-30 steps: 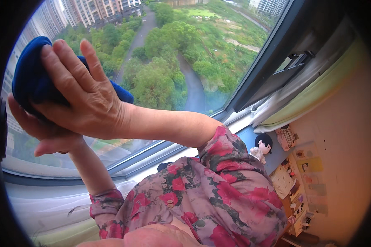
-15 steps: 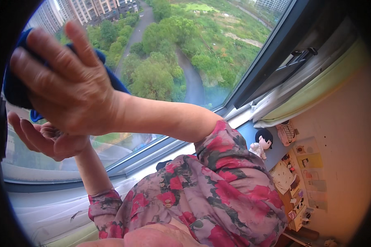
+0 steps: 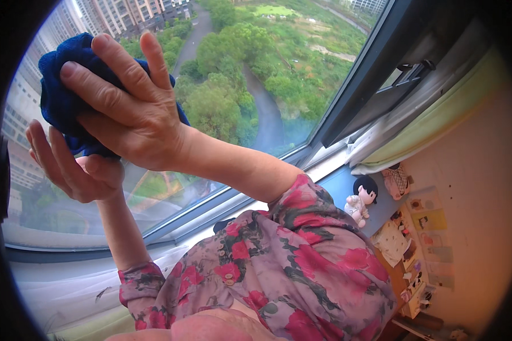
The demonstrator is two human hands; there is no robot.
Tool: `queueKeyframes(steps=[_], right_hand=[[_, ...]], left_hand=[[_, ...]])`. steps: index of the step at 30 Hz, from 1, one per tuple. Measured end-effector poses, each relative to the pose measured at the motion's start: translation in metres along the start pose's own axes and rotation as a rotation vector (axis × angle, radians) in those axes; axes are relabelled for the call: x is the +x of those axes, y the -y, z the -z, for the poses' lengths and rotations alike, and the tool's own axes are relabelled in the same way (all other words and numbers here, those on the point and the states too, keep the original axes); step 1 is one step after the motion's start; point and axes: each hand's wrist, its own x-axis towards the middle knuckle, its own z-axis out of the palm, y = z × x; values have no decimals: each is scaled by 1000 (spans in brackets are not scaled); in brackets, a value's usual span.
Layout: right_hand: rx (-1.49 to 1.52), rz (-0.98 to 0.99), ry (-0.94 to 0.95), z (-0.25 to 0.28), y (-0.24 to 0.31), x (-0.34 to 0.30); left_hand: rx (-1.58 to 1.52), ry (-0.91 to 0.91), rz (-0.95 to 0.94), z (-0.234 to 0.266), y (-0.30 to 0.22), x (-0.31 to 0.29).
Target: Wiping and cleaning a large glass window with a blue cloth.
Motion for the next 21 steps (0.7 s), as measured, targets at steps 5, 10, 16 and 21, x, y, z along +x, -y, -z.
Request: queueKeyframes(steps=[5,10,16,21], right_hand=[[-62,61,51,-14,21,-1],[-165,173,17,-21,21,-7],[-83,97,-60,-15,2,-3],[-115,56,-297,-11,-25,21]], left_hand=[[-158,-25,41,6,7,-6],[-415,7,198,12,4,0],[-330,168,161,17,-2,15],[-245,113,-29,-1,15,-5]])
